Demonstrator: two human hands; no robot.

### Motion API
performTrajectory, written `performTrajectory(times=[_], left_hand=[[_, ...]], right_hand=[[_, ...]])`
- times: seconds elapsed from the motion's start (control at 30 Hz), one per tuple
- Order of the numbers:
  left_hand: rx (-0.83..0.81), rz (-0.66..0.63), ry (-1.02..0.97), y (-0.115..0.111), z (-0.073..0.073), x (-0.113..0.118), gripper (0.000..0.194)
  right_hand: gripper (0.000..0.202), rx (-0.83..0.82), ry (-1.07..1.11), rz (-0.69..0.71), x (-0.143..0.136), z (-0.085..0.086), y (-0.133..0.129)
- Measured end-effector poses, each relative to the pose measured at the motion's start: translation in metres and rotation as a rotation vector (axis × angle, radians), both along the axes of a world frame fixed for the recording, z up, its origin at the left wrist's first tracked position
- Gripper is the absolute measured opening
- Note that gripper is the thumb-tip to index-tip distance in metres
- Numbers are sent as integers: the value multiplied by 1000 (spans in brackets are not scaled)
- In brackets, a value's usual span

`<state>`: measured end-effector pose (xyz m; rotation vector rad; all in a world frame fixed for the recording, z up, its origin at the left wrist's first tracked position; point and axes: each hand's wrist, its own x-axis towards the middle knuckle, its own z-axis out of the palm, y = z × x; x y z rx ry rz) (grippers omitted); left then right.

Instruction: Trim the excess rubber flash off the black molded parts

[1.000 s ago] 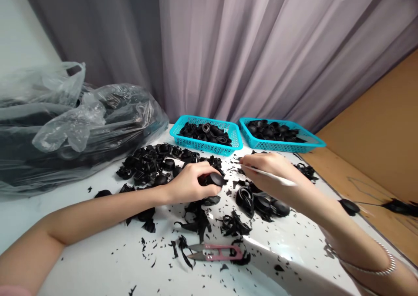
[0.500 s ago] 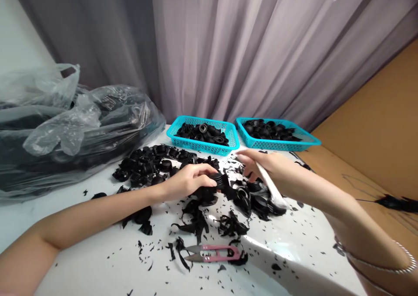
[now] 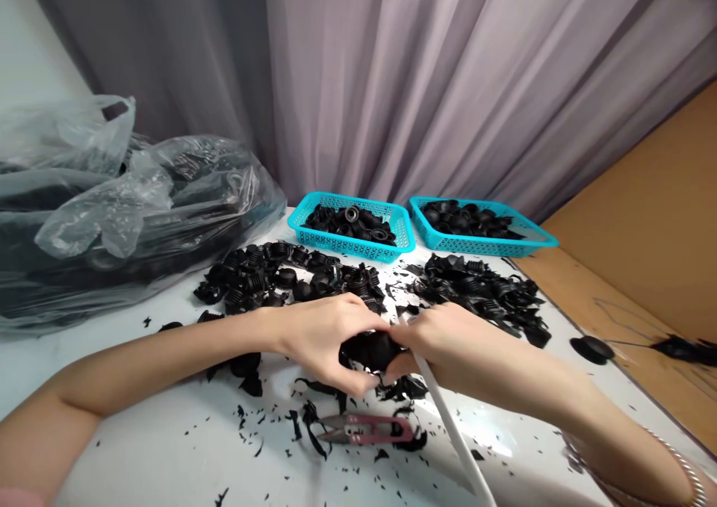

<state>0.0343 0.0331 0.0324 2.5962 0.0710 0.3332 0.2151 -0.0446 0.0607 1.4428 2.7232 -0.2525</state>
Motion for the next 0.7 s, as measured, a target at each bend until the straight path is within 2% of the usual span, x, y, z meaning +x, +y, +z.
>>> performTrajectory(times=[0.07, 0.17, 0.27, 0.4, 0.5, 0.57, 0.63, 0.7], left_hand=[[169, -25, -15, -1, -4, 3, 35], [454, -34, -73, -2, -15, 6, 50], [584, -19, -132, -3, -25, 9, 62], [414, 12, -77, -6, -31, 9, 61], [240, -48, -16, -5, -30, 6, 51], [184, -95, -13, -2, -28, 4, 47], [132, -134, -52, 0, -26, 1, 41], [57, -160, -116, 2, -25, 0, 35]], right_hand=[[20, 1, -48, 36, -1, -3, -2], [22, 3, -62, 80, -3, -7, -3], [27, -2, 14, 154, -7, -10, -6], [22, -9, 46, 154, -12, -11, -10], [12, 2, 37, 123, -15, -12, -10], [15, -21, 45, 119, -15, -11, -9], [17, -77, 90, 127, -14, -7, -9], [10, -123, 142, 128, -13, -3, -9]])
